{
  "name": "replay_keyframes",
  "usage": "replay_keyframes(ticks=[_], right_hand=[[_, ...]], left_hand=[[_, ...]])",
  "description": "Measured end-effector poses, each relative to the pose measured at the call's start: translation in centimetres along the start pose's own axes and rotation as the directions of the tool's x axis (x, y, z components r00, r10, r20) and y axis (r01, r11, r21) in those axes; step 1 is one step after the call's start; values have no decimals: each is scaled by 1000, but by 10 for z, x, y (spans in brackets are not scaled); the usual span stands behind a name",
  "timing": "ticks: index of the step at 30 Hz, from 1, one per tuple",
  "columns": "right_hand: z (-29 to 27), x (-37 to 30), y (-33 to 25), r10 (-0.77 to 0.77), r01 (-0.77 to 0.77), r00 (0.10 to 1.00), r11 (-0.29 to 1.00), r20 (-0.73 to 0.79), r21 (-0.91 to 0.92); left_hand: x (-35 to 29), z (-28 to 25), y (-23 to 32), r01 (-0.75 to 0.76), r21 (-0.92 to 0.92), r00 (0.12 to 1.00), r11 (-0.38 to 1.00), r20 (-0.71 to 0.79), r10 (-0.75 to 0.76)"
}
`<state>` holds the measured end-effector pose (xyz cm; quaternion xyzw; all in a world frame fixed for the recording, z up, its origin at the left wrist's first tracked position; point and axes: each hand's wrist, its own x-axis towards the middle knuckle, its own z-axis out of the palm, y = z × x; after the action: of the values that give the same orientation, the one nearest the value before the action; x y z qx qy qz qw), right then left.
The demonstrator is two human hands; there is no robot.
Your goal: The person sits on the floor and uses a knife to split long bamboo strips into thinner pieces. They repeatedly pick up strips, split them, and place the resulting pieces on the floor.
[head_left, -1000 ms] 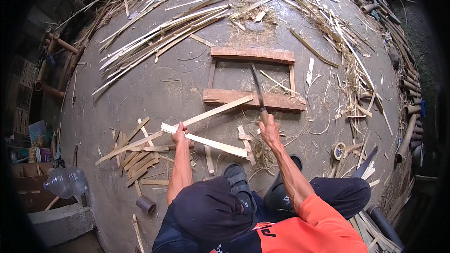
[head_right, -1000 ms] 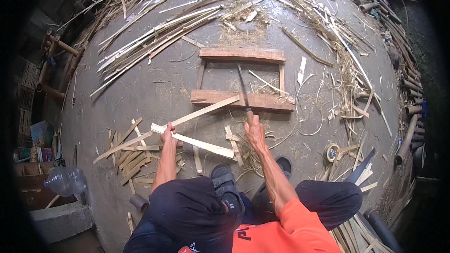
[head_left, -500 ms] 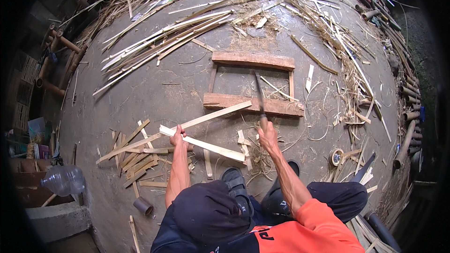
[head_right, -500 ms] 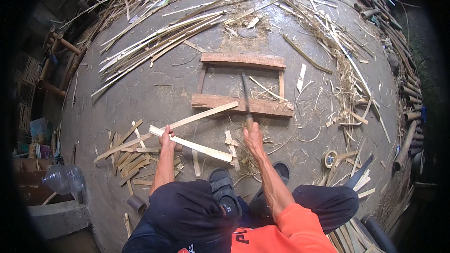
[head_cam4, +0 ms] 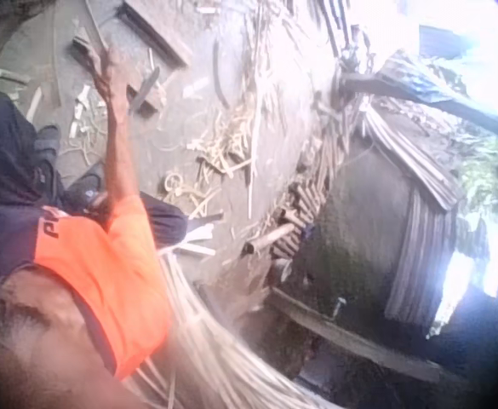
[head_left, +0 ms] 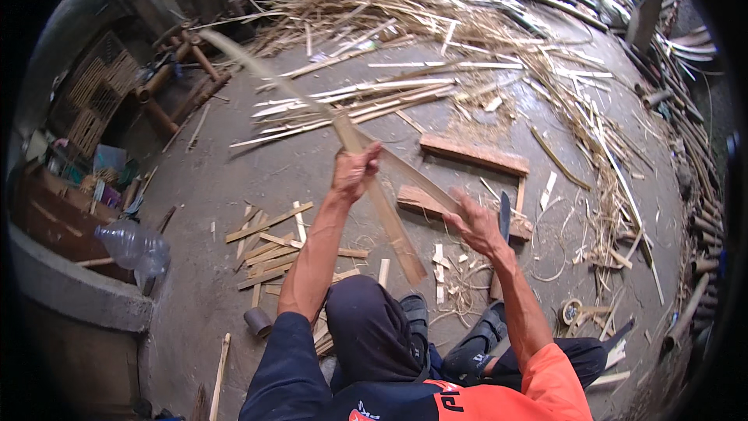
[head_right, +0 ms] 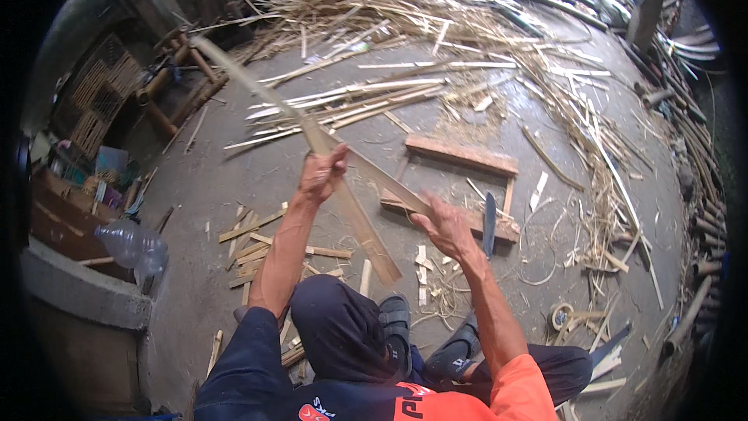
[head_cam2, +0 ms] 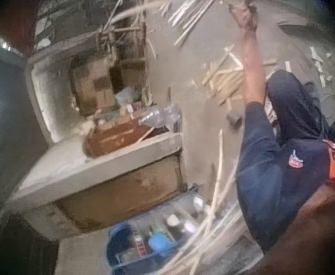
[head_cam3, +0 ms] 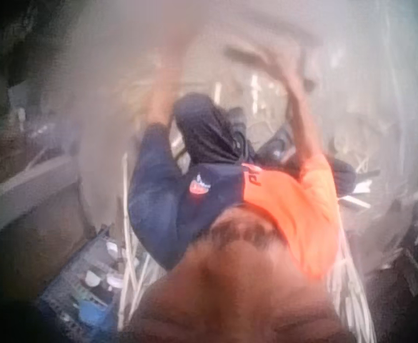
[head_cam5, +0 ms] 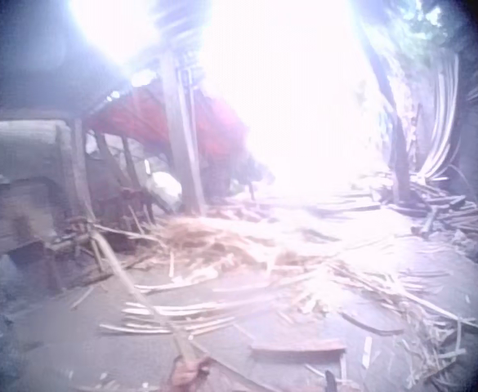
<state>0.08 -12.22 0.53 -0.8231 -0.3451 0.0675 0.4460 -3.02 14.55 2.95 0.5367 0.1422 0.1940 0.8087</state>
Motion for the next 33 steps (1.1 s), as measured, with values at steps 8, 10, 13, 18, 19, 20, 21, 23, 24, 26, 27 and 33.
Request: replay_keyframes(ticks=[8,10,13,18,19,20,21,23,24,26,27,33], right_hand=[[27,-34,-36,318,-289,947,789,42,542],[30,-41,-34,85,-64,995,948,-55,312],[34,-46,-21,17,4,996,972,-84,236],[23,-37,2,-4,-40,985,967,173,251],[28,-41,8,-4,-33,986,976,169,217],[33,-41,0,-19,-16,984,981,175,193],[36,-41,-5,-32,3,985,986,172,165],[50,-36,8,22,-35,992,993,123,110],[58,-33,16,20,-24,995,999,102,38],[70,-31,28,49,-49,993,999,111,-10],[74,-31,33,104,-113,982,992,158,49],[136,-43,93,-63,63,998,982,-4,178]], left_hand=[[-7,44,35,-15,-109,1000,994,11,16],[-2,64,41,-47,-94,999,994,3,48],[-5,89,49,-3,-1,1000,1000,24,3],[-12,111,26,-45,159,979,986,-189,75],[-17,120,18,-92,207,970,974,-204,134],[-24,123,17,-98,222,969,970,-201,144],[-28,130,13,-150,204,959,967,-210,193],[-36,138,4,-220,329,949,918,-147,280],[-43,139,-1,-239,340,942,909,-145,301],[-54,137,-8,-209,416,950,885,-127,284],[-60,136,-13,-194,442,953,876,-127,275],[-74,91,-77,-269,376,956,887,-8,293]])
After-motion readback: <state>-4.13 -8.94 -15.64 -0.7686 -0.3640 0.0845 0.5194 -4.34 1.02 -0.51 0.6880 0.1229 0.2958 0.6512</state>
